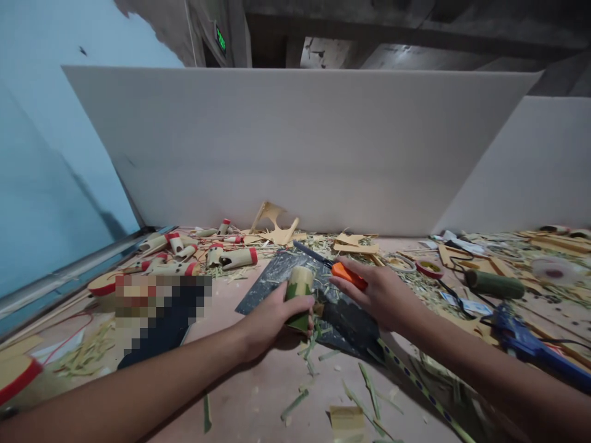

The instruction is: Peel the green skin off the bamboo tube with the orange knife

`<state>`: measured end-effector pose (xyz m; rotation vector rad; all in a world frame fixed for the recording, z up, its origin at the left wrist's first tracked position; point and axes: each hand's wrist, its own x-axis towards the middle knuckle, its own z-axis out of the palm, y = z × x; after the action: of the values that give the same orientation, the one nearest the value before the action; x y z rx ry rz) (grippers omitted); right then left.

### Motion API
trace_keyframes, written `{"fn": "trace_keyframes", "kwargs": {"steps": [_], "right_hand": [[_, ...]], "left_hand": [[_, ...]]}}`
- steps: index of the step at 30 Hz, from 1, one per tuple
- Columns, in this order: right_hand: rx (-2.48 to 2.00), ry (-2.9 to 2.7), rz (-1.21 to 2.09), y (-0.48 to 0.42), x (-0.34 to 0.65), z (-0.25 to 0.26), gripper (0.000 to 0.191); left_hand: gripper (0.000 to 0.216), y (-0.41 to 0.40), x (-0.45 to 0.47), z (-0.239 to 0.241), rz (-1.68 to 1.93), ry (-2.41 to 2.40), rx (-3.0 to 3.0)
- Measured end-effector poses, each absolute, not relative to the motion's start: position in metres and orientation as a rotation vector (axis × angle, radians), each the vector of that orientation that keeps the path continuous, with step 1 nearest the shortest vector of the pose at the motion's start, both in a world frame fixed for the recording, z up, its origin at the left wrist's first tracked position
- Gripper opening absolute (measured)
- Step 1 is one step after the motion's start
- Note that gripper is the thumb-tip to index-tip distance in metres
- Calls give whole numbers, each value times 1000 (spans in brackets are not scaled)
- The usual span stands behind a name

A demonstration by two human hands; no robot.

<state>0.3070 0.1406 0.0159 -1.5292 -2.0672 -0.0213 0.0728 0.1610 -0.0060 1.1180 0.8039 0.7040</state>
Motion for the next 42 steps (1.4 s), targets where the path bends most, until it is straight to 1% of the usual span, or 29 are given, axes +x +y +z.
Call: {"fn": "trace_keyframes", "kwargs": {"steps": [6, 12, 16, 18, 21, 24, 27, 29, 32, 37, 42], "right_hand": [[-1398, -2271, 135, 136, 310, 17, 37], [-1291, -2357, 351, 127, 301, 19, 41], [-1283, -2408, 537, 116, 292, 23, 39], [-1314, -2413, 561, 112, 289, 22, 37], [-1380, -2400, 416, 111, 288, 16, 37], [-1513, -2333, 79, 120, 290, 12, 41], [-1659, -2118, -241, 132, 297, 17, 44], [-1617, -2033, -286, 136, 303, 23, 41], [-1487, -2110, -137, 136, 308, 26, 40], [-1442, -2288, 121, 133, 309, 20, 43], [-1325, -2383, 288, 132, 308, 21, 39]], "left_hand": [[49, 164, 68, -12, 707, 741, 1216], [46, 157, 70, -7, 741, 705, 1226], [57, 147, 69, -3, 763, 686, 1191], [57, 144, 69, -3, 750, 666, 1191], [57, 145, 72, -5, 773, 673, 1221], [55, 148, 76, -7, 818, 813, 1238], [52, 151, 80, -8, 839, 933, 1280], [52, 153, 79, -8, 815, 913, 1289], [52, 156, 75, -9, 771, 871, 1304], [59, 160, 69, -12, 711, 769, 1217], [51, 159, 71, -9, 748, 709, 1212]]}}
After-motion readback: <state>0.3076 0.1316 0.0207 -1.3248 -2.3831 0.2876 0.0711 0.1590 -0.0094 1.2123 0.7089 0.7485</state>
